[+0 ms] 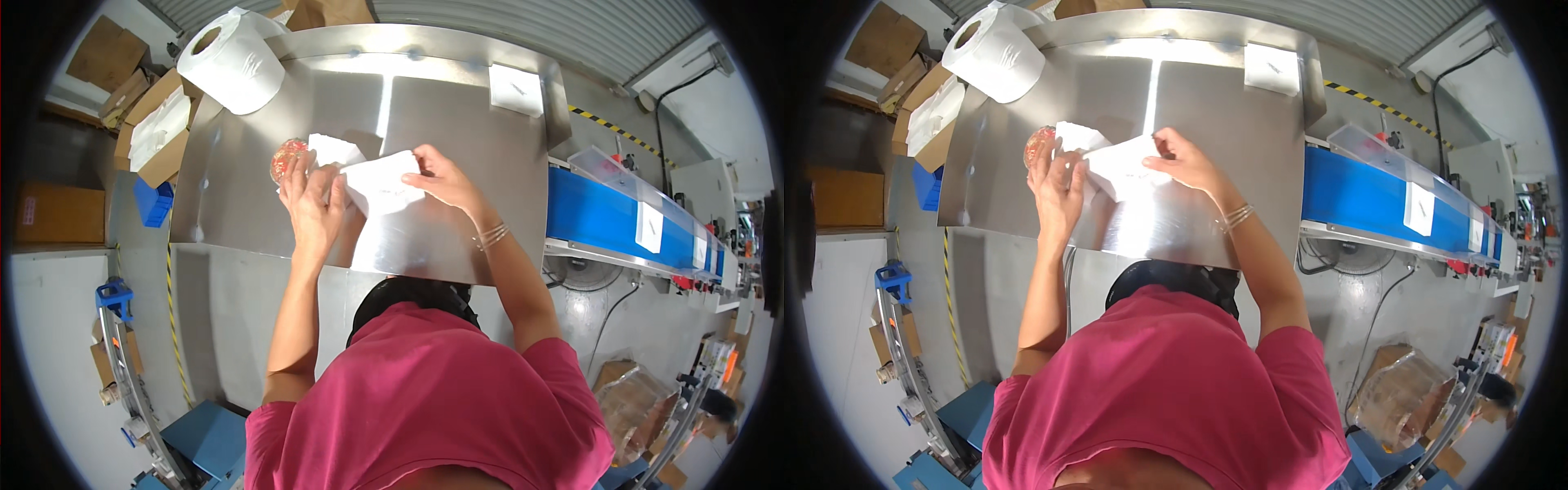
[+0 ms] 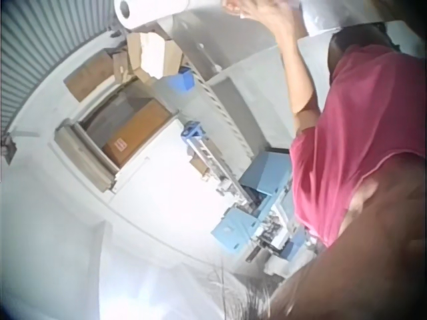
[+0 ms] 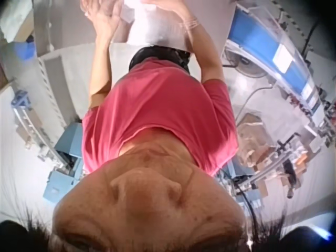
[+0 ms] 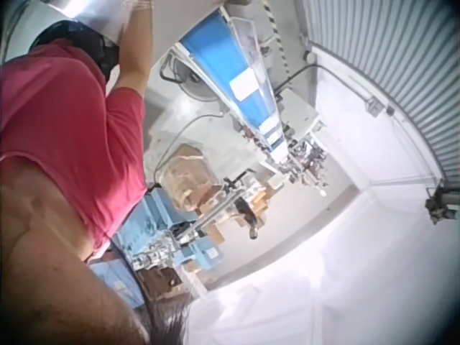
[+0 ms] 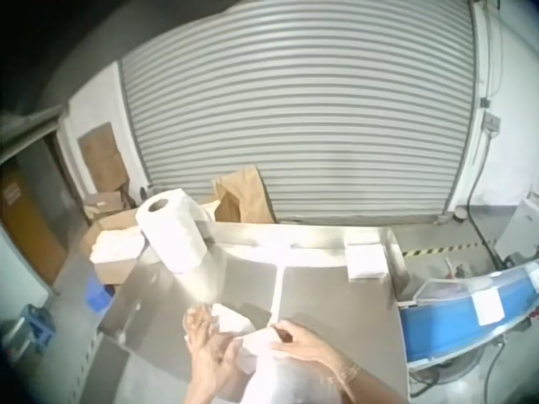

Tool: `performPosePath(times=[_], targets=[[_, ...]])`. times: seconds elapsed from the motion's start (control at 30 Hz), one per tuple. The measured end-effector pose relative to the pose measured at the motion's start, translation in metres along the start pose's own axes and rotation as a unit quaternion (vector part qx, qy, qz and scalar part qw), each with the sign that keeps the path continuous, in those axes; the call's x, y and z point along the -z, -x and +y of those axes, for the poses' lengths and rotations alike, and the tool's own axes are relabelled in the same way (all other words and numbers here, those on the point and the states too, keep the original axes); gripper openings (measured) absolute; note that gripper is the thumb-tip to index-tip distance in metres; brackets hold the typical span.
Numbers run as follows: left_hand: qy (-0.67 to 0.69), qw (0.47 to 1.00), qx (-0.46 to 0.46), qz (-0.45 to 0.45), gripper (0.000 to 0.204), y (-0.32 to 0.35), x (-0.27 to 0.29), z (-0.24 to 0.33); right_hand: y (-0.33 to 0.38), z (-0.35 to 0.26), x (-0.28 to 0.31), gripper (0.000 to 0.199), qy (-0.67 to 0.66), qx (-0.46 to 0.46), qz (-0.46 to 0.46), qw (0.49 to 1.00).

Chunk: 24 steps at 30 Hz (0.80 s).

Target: Manually organizing and stacking small paper products from a conveyor belt onto a secondary processing line.

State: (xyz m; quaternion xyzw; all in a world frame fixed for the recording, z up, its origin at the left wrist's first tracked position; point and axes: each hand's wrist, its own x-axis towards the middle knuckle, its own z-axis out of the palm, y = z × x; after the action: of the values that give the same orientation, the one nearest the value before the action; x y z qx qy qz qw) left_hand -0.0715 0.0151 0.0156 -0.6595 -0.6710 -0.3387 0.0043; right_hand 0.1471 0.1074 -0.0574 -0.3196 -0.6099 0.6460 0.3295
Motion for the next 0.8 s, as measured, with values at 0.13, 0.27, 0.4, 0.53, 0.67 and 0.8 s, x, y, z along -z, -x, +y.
performPosePath(times=[0.13, 0.27, 0.4, 0.53, 0.67, 0.8], targets=[[-0.036, 0.999, 0.006, 0.003, 0.037, -0.001, 0.001, -0.006, 0.035, 0.009, 0.03, 0.033, -0.067, -0.009, 0.092, 0.993], [-0.06, 0.998, 0.015, -0.008, 0.037, -0.003, 0.003, -0.003, 0.071, -0.006, 0.053, 0.029, 0.002, 0.041, 0.151, 0.988], [-0.069, 0.997, 0.018, -0.01, 0.034, 0.0, 0.003, -0.006, 0.111, -0.018, 0.091, 0.03, 0.063, -0.036, 0.236, 0.969], [-0.066, 0.998, 0.005, -0.009, 0.032, -0.002, -0.001, -0.001, 0.152, 0.015, 0.16, 0.037, 0.368, -0.093, 0.385, 0.841], [-0.071, 0.997, -0.021, 0.012, 0.032, -0.001, -0.003, -0.009, 0.171, -0.008, 0.2, 0.037, 0.46, -0.127, 0.403, 0.781], [-0.078, 0.997, -0.01, 0.02, 0.031, -0.002, 0.009, -0.006, 0.194, 0.026, 0.271, 0.044, 0.605, -0.18, 0.425, 0.649]])
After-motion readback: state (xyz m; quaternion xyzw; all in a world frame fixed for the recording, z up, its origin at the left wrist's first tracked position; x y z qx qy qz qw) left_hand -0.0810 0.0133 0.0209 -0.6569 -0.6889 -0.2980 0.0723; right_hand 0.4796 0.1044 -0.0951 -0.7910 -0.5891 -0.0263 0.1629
